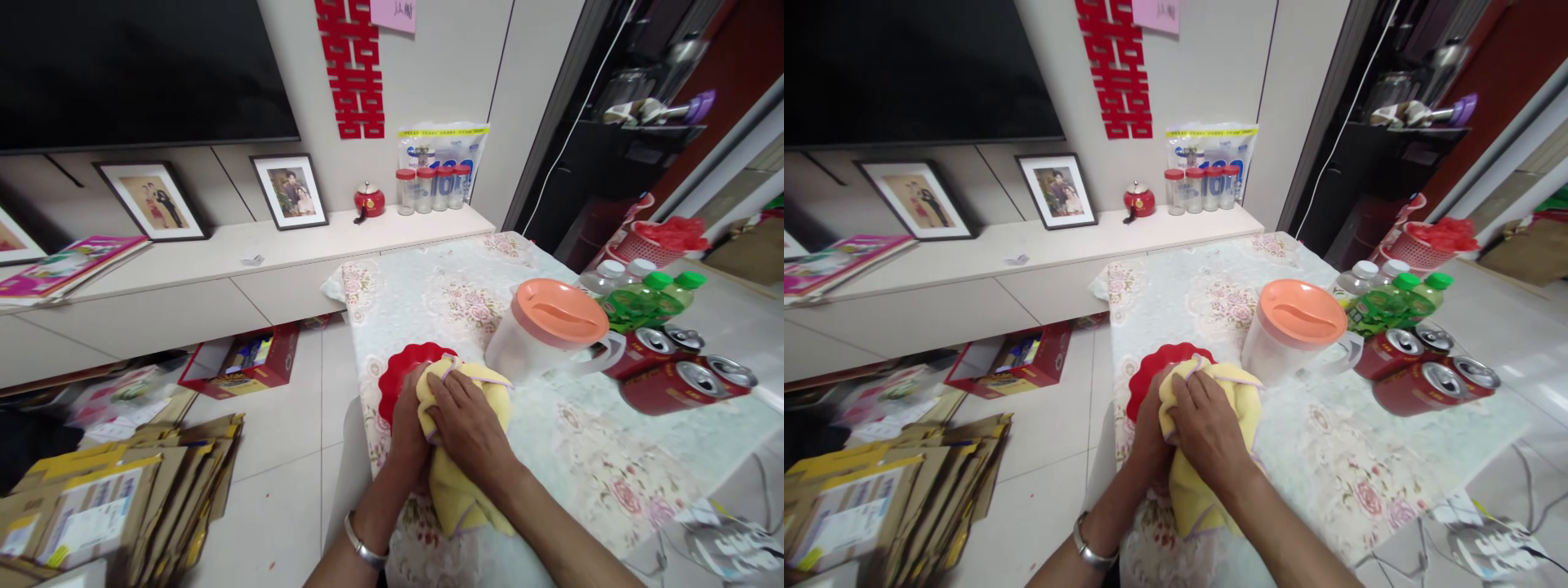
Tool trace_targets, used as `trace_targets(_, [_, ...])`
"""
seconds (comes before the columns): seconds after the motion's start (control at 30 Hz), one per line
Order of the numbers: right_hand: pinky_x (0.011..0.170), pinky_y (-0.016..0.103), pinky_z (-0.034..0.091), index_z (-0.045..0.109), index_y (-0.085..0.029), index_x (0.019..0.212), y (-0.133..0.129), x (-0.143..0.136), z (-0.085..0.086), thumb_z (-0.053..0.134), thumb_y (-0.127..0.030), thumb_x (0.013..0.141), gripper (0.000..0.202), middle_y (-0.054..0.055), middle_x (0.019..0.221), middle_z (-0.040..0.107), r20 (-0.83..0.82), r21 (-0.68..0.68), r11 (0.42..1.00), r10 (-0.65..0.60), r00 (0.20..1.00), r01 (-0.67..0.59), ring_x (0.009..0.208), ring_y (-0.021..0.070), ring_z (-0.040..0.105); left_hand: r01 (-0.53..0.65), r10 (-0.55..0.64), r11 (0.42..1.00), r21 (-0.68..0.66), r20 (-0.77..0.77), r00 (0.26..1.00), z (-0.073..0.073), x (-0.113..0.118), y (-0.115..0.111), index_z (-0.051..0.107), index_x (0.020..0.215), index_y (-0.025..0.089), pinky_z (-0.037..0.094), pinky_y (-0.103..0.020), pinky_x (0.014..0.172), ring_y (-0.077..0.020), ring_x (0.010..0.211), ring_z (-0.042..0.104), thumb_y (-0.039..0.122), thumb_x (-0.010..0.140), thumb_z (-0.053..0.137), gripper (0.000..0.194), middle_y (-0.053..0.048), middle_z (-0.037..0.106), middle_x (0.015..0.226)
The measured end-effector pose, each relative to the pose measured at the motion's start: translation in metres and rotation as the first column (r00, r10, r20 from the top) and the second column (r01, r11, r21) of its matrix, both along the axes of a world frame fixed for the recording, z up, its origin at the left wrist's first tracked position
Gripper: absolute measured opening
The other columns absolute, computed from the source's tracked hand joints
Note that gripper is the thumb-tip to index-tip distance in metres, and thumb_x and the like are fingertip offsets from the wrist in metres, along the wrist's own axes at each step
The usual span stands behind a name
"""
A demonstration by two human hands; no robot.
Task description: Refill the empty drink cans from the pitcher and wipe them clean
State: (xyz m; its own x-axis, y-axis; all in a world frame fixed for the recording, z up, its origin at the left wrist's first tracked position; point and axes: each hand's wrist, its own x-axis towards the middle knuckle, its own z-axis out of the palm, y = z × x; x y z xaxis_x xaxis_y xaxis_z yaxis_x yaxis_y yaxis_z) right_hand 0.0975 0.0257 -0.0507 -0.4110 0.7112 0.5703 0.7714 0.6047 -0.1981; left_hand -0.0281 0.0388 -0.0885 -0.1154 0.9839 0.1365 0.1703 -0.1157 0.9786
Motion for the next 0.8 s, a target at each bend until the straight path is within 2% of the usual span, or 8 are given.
trace_targets(0.1, [0.102, 0.055, 0.053, 0.063, -0.006, 0.129, -0.007, -0.005, 0.002, 0.051, -0.009, 0.097, 0.035, 0.019, 0.112, 0.069, 0.000, -0.002, 1.000, -0.023, 1.000, 0.023, 0.111, 0.0331, 0.058, 0.031, -0.031, 1.000, -0.006, -0.046, 0.998, 0.002, -0.002, -0.001, 0.064, 0.129, 0.023, 0.044, -0.051, 0.120, -0.0282, 0.133, 0.060, 0.025, 0.096, 0.058, 0.034, -0.012, 0.067, 0.138])
trace_targets(0.2, [0.094, 0.049, 0.057, 0.066, -0.011, 0.125, -0.010, -0.002, 0.005, 0.051, -0.006, 0.095, 0.034, 0.015, 0.104, 0.068, -0.041, -0.023, 1.000, -0.013, 0.999, 0.012, 0.102, 0.0293, 0.059, 0.036, -0.038, 0.999, -0.020, -0.071, 0.997, 0.004, -0.003, -0.002, 0.063, 0.131, 0.023, 0.045, -0.050, 0.118, -0.0281, 0.131, 0.062, 0.024, 0.095, 0.060, 0.036, -0.012, 0.067, 0.138])
trace_targets(0.37, [0.085, 0.038, 0.059, 0.065, -0.022, 0.129, -0.006, 0.016, 0.008, 0.048, -0.005, 0.097, 0.040, 0.007, 0.099, 0.067, -0.137, -0.056, 0.995, 0.075, 0.988, -0.083, 0.096, 0.0221, 0.060, 0.032, -0.032, 0.999, -0.006, -0.063, 0.998, 0.002, -0.003, -0.001, 0.064, 0.128, 0.022, 0.048, -0.050, 0.114, -0.0288, 0.127, 0.064, 0.022, 0.092, 0.060, 0.036, -0.012, 0.069, 0.134])
trace_targets(0.5, [0.079, 0.034, 0.056, 0.068, -0.022, 0.118, -0.004, 0.026, 0.013, 0.048, -0.007, 0.099, 0.031, 0.006, 0.094, 0.065, -0.142, -0.076, 0.988, 0.119, 0.983, -0.131, 0.091, 0.0206, 0.057, 0.067, -0.066, 0.998, 0.011, -0.117, 0.991, 0.002, -0.003, -0.001, 0.062, 0.130, 0.020, 0.049, -0.051, 0.112, -0.0316, 0.128, 0.063, 0.024, 0.085, 0.069, 0.046, -0.015, 0.068, 0.135])
trace_targets(0.67, [0.078, 0.037, 0.052, 0.068, -0.017, 0.102, -0.004, 0.023, 0.016, 0.048, -0.006, 0.094, 0.025, 0.008, 0.094, 0.060, -0.097, -0.111, 0.993, 0.016, 0.995, -0.027, 0.088, 0.0222, 0.052, 0.059, -0.058, 0.998, 0.003, -0.124, 0.991, 0.003, -0.003, -0.002, 0.060, 0.134, 0.020, 0.047, -0.052, 0.114, -0.0327, 0.133, 0.061, 0.025, 0.084, 0.071, 0.052, -0.015, 0.066, 0.140])
trace_targets(0.8, [0.072, 0.031, 0.048, 0.068, -0.018, 0.089, 0.003, 0.020, 0.023, 0.050, -0.009, 0.094, 0.021, 0.006, 0.089, 0.058, -0.076, -0.176, 0.983, -0.063, 0.995, 0.048, 0.083, 0.0195, 0.055, 0.057, -0.058, 0.998, -0.007, -0.101, 0.993, 0.003, -0.003, -0.002, 0.061, 0.133, 0.020, 0.047, -0.051, 0.115, -0.0319, 0.132, 0.061, 0.026, 0.085, 0.069, 0.049, -0.015, 0.067, 0.139])
